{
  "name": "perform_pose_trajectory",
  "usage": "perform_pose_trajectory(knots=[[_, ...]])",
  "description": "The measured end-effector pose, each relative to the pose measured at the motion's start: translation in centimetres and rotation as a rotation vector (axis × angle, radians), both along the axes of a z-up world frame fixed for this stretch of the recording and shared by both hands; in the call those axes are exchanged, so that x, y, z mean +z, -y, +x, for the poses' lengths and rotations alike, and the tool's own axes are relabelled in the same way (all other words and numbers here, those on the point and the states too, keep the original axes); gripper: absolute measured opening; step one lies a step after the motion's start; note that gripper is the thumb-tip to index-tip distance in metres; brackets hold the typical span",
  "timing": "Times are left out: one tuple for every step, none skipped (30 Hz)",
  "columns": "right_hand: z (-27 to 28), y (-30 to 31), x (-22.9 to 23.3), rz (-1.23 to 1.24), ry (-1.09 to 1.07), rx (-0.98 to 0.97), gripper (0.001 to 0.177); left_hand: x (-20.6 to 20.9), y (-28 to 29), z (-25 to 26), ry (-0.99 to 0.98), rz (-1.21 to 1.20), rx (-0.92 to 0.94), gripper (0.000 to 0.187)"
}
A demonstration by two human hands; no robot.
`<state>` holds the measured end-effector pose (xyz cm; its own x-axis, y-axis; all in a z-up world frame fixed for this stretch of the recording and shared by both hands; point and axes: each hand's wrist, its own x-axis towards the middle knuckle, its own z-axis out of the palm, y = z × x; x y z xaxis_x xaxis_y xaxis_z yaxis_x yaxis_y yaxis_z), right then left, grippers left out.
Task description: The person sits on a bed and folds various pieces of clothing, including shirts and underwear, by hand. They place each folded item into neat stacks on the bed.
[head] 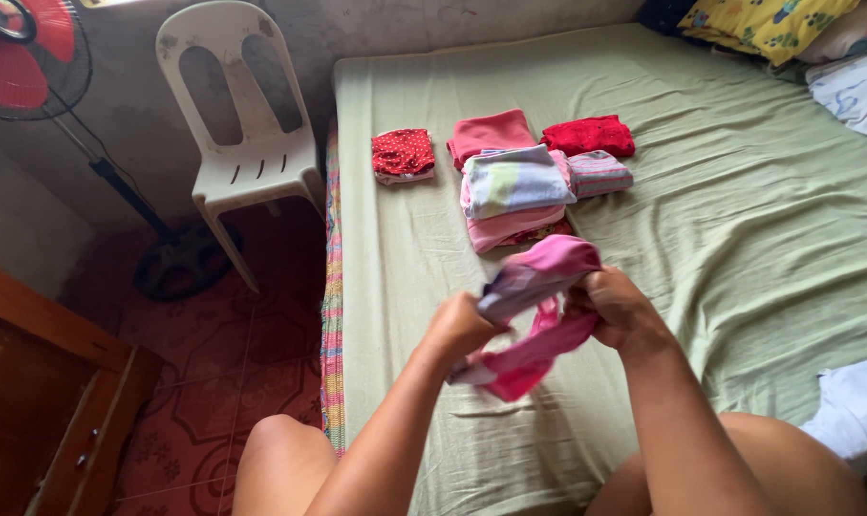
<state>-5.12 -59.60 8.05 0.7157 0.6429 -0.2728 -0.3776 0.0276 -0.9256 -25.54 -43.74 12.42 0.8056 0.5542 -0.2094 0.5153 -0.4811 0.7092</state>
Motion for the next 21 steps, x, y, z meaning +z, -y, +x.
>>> perform_pose_trajectory(knots=[[-1.4,0.4,2.1,-0.003,0.001,-0.001,0.011,-2.5,-1.5,0.4,0.001,-0.003,-0.001,0.037],[-2.6,0.9,4.2,-0.023,0.044,0.166,0.007,-5.0,-2.9,0.9,0.107,0.058,0.031,0.032],[-3.9,1.3,6.3,-0.046,0.087,0.332,0.006,-7.6,-4.4,1.5,0.213,0.120,0.066,0.038],[-3.9,1.3,6.2,-0.048,0.087,0.332,0.006,-6.5,-4.1,1.2,0.213,0.117,0.066,0.038],[-4.0,1.3,6.2,-0.109,0.191,0.363,0.010,-5.3,-3.8,0.8,0.356,-0.480,0.066,0.035],[-4.3,1.1,6.1,-0.168,0.291,0.397,0.013,-4.2,-3.6,0.2,0.475,-1.077,0.074,0.042],[-3.6,0.8,4.6,-0.167,0.287,0.400,0.013,-3.7,-2.8,-0.4,0.472,-1.077,0.079,0.042],[-2.8,0.3,3.3,-0.113,0.296,0.310,0.015,-3.0,-2.2,-0.7,0.537,-1.350,-0.039,0.044],[-2.0,-0.2,1.9,-0.058,0.305,0.219,0.018,-2.3,-1.6,-1.0,0.599,-1.621,-0.165,0.047],[-2.3,-0.3,2.2,-0.058,0.306,0.220,0.018,-0.8,-0.8,-1.2,0.602,-1.620,-0.166,0.047],[-2.7,-0.3,2.5,-0.278,0.601,0.044,0.029,0.7,0.1,-1.3,0.681,-1.707,-0.160,0.050],[-3.0,-0.4,2.8,-0.496,0.896,-0.139,0.042,2.2,0.9,-1.4,0.763,-1.793,-0.155,0.056],[-3.4,-0.5,3.6,-0.495,0.899,-0.138,0.042,2.2,0.8,-1.1,0.767,-1.793,-0.156,0.056],[-3.9,-0.7,4.4,-0.166,0.655,-0.042,0.036,2.1,0.9,-0.9,0.773,-1.833,-0.211,0.055],[-4.4,-0.8,5.2,0.155,0.402,0.053,0.039,2.0,0.9,-0.6,0.778,-1.871,-0.267,0.054],[-5.3,-0.7,6.1,0.157,0.402,0.055,0.039,1.8,0.8,-0.6,0.780,-1.869,-0.266,0.054],[-6.3,-0.5,7.0,0.254,0.206,0.280,0.050,1.6,0.7,-0.6,0.796,-1.857,-0.294,0.053],[-7.1,-0.2,7.9,0.345,0.002,0.496,0.063,1.4,0.8,-0.4,0.807,-1.846,-0.323,0.053],[-6.1,0.1,6.4,0.345,0.002,0.494,0.063,1.5,0.6,-0.8,0.805,-1.847,-0.325,0.053],[-4.9,0.4,4.9,0.334,0.045,0.540,0.050,1.6,0.4,-1.0,0.773,-1.753,-0.315,0.051],[-3.8,0.6,3.4,0.322,0.087,0.586,0.038,1.7,0.2,-1.3,0.742,-1.659,-0.305,0.049]])
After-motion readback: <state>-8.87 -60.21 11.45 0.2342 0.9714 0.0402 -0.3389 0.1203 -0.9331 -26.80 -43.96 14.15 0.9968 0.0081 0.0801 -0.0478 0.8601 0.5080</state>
